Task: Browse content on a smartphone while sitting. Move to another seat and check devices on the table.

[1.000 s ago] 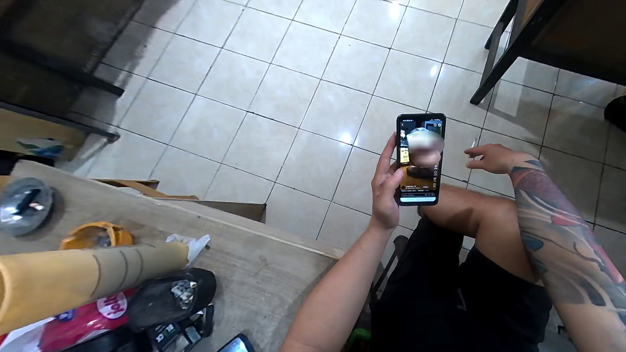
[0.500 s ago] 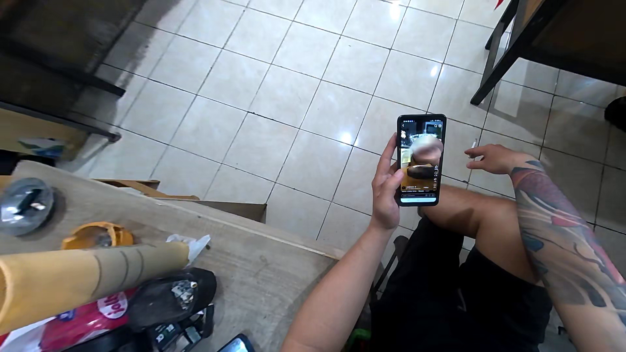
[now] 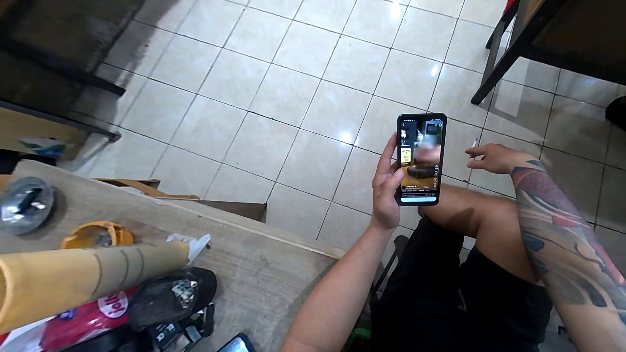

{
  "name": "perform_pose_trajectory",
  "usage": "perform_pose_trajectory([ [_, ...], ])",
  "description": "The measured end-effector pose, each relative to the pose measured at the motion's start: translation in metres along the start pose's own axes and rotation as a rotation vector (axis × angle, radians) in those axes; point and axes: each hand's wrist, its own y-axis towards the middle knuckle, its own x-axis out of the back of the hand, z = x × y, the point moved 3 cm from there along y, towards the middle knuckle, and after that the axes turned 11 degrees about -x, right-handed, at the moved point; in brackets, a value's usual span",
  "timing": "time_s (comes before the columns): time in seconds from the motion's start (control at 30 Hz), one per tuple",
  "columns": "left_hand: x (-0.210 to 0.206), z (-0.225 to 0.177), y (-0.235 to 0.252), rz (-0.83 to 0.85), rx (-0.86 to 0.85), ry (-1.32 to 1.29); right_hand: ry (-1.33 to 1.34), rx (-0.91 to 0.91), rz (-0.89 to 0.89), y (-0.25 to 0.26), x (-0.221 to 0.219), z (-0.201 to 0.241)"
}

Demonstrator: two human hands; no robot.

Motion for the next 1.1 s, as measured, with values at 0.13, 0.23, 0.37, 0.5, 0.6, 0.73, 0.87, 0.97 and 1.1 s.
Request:
perform_pose_trajectory([
  [0.13, -0.0010, -0.0011, 0.0008, 0.010, -0.016, 0.008, -0.005, -0.001, 0.003, 0.0006, -0.0001, 0.0001],
  [0.23, -0.0010, -0.0011, 0.0010, 0.014, -0.020, 0.007, -0.013, -0.002, 0.003, 0.0010, -0.0002, 0.0000],
  [0.37, -0.0012, -0.0013, 0.0011, 0.014, -0.018, -0.005, 0.001, 0.003, 0.009, -0.0021, 0.0009, 0.0020],
  [0.5, -0.0015, -0.0018, 0.0011, 0.010, -0.012, -0.004, 0.004, 0.002, 0.008, -0.0011, 0.0008, 0.0010],
  [0.6, -0.0012, -0.0014, 0.0012, 0.014, -0.025, -0.006, 0.007, 0.001, 0.007, 0.0000, -0.0001, 0.0005],
  [0.73, -0.0016, -0.0016, 0.0014, 0.016, -0.027, -0.007, 0.005, 0.009, 0.009, -0.0020, 0.0011, 0.0010],
  [0.87, -0.0014, -0.0018, 0.0018, 0.019, -0.024, -0.007, 0.012, 0.001, 0.008, -0.0036, 0.0019, 0.0023],
  [0.97, -0.0016, -0.0017, 0.0015, 0.009, -0.021, -0.004, 0.009, -0.003, 0.008, -0.0041, 0.0018, 0.0025],
  [1.1, -0.0020, -0.0023, 0.0018, 0.010, -0.013, 0.005, 0.001, 0.001, 0.011, -0.0036, 0.0022, 0.0020],
])
